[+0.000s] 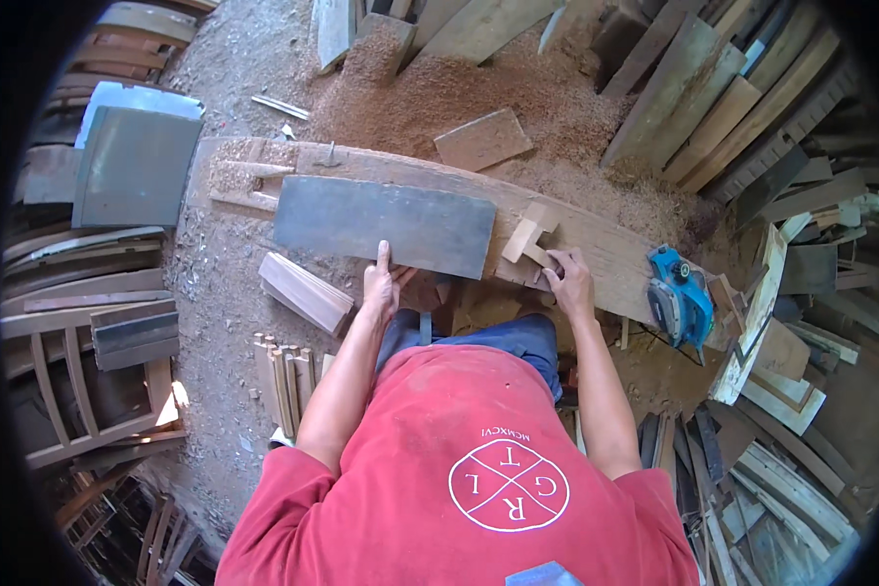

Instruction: The person uses a circular saw to cut a wooden block, measures the block with a ruler, and smooths the surface of a long wooden plank using an electric hand planer.

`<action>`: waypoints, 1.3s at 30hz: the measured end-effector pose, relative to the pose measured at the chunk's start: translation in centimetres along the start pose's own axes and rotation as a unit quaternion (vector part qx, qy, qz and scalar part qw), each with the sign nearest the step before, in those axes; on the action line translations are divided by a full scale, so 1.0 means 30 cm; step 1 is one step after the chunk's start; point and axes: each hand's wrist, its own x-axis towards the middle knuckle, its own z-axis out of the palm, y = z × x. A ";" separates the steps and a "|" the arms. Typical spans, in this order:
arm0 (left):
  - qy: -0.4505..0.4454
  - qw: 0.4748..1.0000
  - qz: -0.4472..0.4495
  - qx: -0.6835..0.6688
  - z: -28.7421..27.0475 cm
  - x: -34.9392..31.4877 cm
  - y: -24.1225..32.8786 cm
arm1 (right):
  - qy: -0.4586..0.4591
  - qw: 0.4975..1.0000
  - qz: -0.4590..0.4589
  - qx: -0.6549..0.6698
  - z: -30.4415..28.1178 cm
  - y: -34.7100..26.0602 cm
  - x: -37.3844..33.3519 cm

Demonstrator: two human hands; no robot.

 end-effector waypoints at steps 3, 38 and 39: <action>-0.041 0.999 0.025 -0.006 0.002 -0.038 0.039 | -0.017 1.000 -0.010 0.010 0.030 -0.010 0.009; -0.117 0.992 -0.015 0.038 -0.003 -0.047 0.088 | -0.036 0.994 -0.092 0.052 0.169 -0.143 0.052; -0.133 0.991 -0.006 0.030 -0.012 -0.053 0.082 | -0.038 0.994 -0.090 0.048 0.165 -0.149 0.047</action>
